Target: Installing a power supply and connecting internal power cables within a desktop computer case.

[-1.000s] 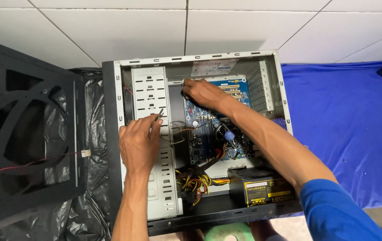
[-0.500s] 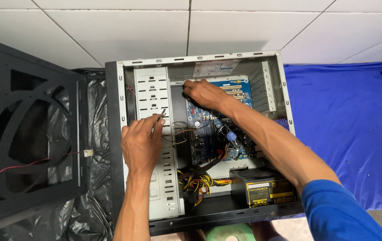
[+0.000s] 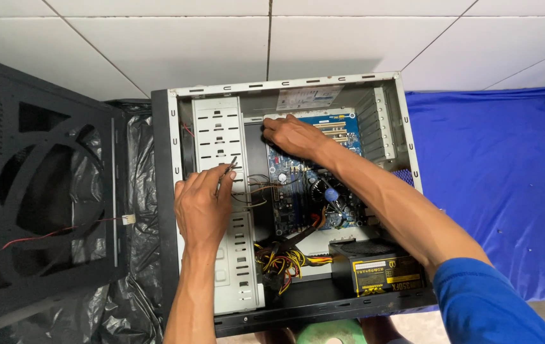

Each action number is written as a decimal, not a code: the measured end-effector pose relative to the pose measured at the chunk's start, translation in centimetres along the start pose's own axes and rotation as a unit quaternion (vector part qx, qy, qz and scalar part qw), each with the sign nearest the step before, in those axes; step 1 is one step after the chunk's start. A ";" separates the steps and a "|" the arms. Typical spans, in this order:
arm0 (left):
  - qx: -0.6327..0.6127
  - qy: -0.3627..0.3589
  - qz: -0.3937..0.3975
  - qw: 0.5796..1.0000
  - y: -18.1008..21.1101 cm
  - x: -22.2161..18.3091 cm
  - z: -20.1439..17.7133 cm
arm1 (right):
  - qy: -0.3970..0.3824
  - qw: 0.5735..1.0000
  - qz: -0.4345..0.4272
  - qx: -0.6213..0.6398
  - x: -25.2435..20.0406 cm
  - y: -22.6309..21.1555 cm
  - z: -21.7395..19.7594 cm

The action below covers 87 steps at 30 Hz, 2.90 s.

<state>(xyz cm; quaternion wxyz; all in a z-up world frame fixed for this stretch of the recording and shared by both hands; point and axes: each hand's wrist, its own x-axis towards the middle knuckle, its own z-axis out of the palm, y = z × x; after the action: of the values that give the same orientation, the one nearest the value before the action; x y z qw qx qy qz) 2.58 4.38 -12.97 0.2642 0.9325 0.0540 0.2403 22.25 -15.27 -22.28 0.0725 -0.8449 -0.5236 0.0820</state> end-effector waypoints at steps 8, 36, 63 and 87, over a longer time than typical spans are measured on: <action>0.001 0.000 0.007 1.000 0.2 0.0 -0.1 | 0.003 1.000 0.006 0.020 0.0 -0.5 -0.5; 0.005 -0.006 0.001 1.000 -0.1 -0.2 0.5 | 0.008 0.976 0.049 0.210 -1.1 0.3 0.1; 0.010 -0.005 0.005 1.000 0.0 -0.2 0.4 | 0.043 0.985 0.025 0.167 -0.6 0.9 1.7; 0.011 0.002 0.008 1.000 -0.3 -0.2 0.7 | 0.037 0.981 0.048 0.184 -0.4 0.9 1.4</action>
<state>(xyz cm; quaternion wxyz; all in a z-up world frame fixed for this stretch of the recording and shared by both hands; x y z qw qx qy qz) 2.72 4.26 -13.69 0.2519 0.9352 0.0494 0.2437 22.58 -15.93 -23.77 0.2419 -0.8439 -0.4551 0.1490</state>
